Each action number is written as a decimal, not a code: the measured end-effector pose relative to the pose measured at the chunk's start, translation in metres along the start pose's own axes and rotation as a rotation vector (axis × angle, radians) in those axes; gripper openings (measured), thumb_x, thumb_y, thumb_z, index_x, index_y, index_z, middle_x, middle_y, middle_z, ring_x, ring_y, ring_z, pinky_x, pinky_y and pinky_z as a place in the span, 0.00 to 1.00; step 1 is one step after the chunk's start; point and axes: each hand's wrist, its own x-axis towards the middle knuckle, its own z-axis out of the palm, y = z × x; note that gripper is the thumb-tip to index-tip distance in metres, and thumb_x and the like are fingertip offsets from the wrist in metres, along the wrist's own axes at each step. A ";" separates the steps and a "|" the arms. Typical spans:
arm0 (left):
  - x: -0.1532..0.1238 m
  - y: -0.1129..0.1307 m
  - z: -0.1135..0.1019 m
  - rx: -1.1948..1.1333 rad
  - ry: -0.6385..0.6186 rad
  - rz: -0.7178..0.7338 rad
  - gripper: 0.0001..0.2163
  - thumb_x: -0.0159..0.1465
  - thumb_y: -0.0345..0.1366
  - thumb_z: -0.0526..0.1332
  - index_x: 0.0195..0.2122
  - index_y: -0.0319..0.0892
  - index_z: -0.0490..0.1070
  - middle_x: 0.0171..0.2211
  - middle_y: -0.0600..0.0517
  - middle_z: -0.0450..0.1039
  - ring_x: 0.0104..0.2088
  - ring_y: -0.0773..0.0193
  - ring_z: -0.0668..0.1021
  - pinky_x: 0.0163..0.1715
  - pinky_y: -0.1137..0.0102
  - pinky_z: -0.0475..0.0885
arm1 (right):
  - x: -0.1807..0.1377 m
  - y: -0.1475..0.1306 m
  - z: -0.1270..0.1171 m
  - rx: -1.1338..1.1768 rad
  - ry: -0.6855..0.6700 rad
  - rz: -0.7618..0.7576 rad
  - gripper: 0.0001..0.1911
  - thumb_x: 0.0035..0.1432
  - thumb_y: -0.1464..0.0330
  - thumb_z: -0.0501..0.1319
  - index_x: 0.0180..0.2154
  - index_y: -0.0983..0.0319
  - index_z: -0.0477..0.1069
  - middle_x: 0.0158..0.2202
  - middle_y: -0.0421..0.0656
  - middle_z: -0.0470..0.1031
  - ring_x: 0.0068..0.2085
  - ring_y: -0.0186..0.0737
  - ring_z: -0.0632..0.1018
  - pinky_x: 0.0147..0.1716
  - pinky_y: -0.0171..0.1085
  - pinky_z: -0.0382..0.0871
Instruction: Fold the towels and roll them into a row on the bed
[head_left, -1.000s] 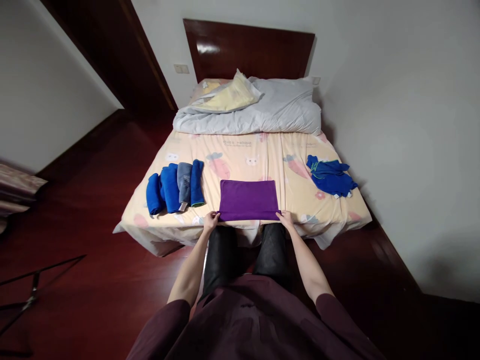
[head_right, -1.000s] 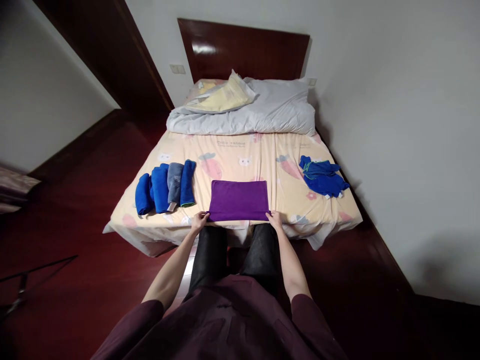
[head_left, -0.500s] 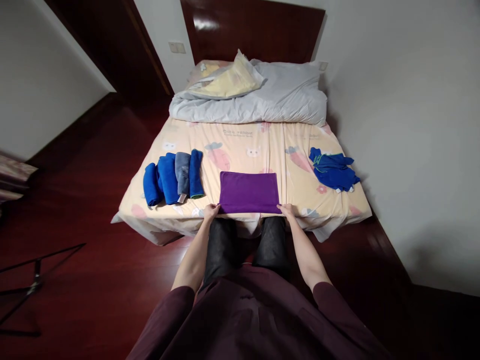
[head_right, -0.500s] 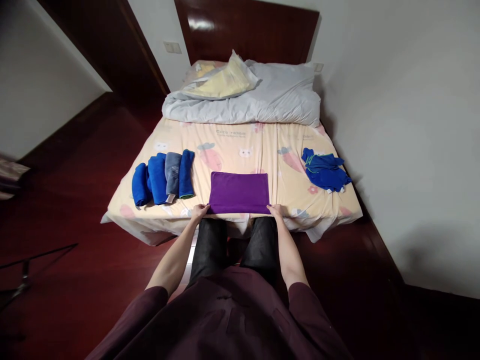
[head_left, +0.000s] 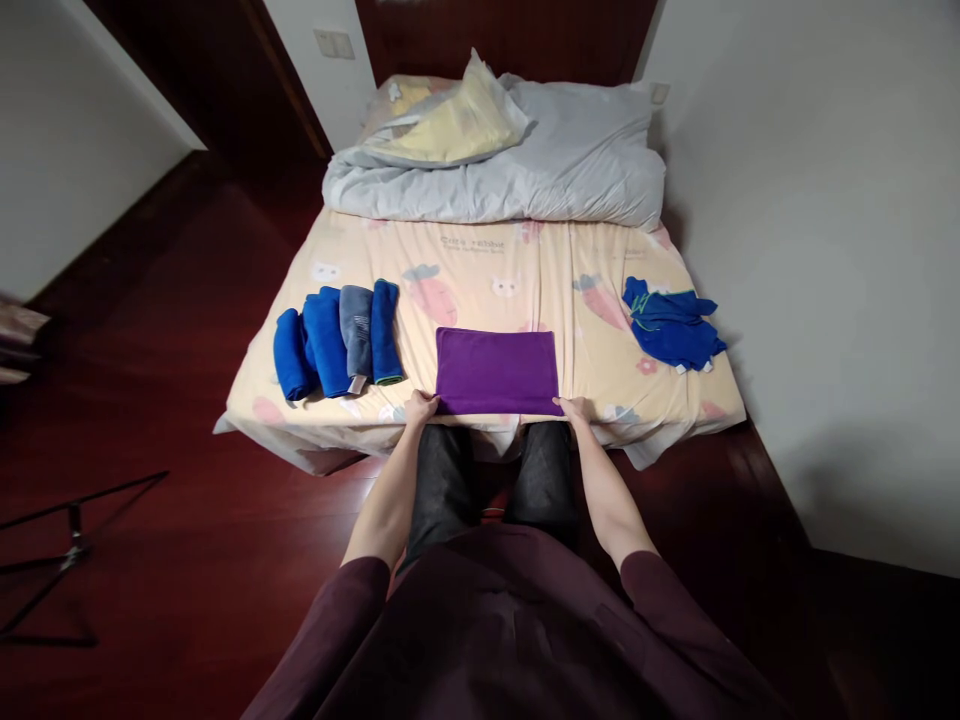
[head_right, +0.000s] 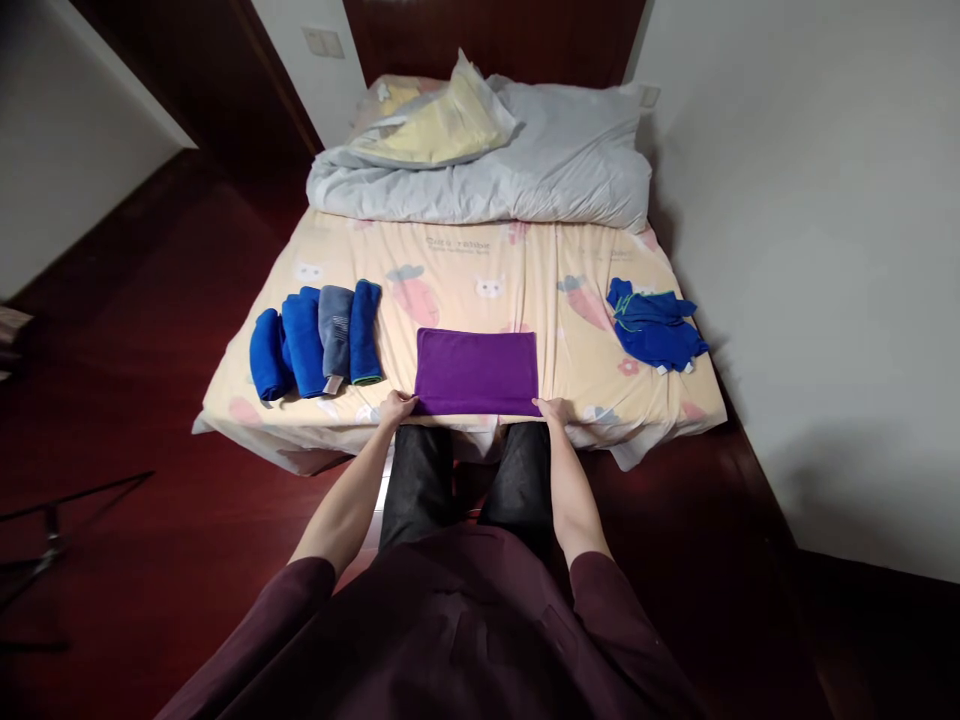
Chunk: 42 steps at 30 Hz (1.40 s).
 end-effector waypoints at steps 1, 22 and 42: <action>0.000 0.001 -0.001 0.013 -0.006 0.002 0.13 0.64 0.48 0.64 0.41 0.44 0.70 0.47 0.41 0.80 0.54 0.49 0.79 0.50 0.63 0.71 | -0.001 -0.002 -0.001 -0.011 0.007 0.018 0.30 0.51 0.51 0.72 0.44 0.70 0.81 0.40 0.59 0.82 0.43 0.53 0.84 0.36 0.38 0.76; -0.043 0.005 0.026 0.306 -0.002 0.947 0.17 0.71 0.33 0.51 0.57 0.42 0.74 0.55 0.39 0.72 0.58 0.49 0.72 0.62 0.55 0.65 | -0.051 -0.002 0.017 -0.308 0.078 -0.969 0.17 0.70 0.69 0.54 0.53 0.61 0.78 0.56 0.49 0.77 0.58 0.45 0.73 0.64 0.44 0.63; -0.033 0.013 0.045 0.434 0.053 0.852 0.28 0.63 0.22 0.51 0.66 0.33 0.65 0.55 0.29 0.73 0.61 0.41 0.72 0.63 0.44 0.63 | -0.051 -0.019 0.027 -0.419 0.053 -0.699 0.22 0.65 0.74 0.58 0.59 0.62 0.74 0.51 0.60 0.80 0.52 0.55 0.80 0.57 0.49 0.69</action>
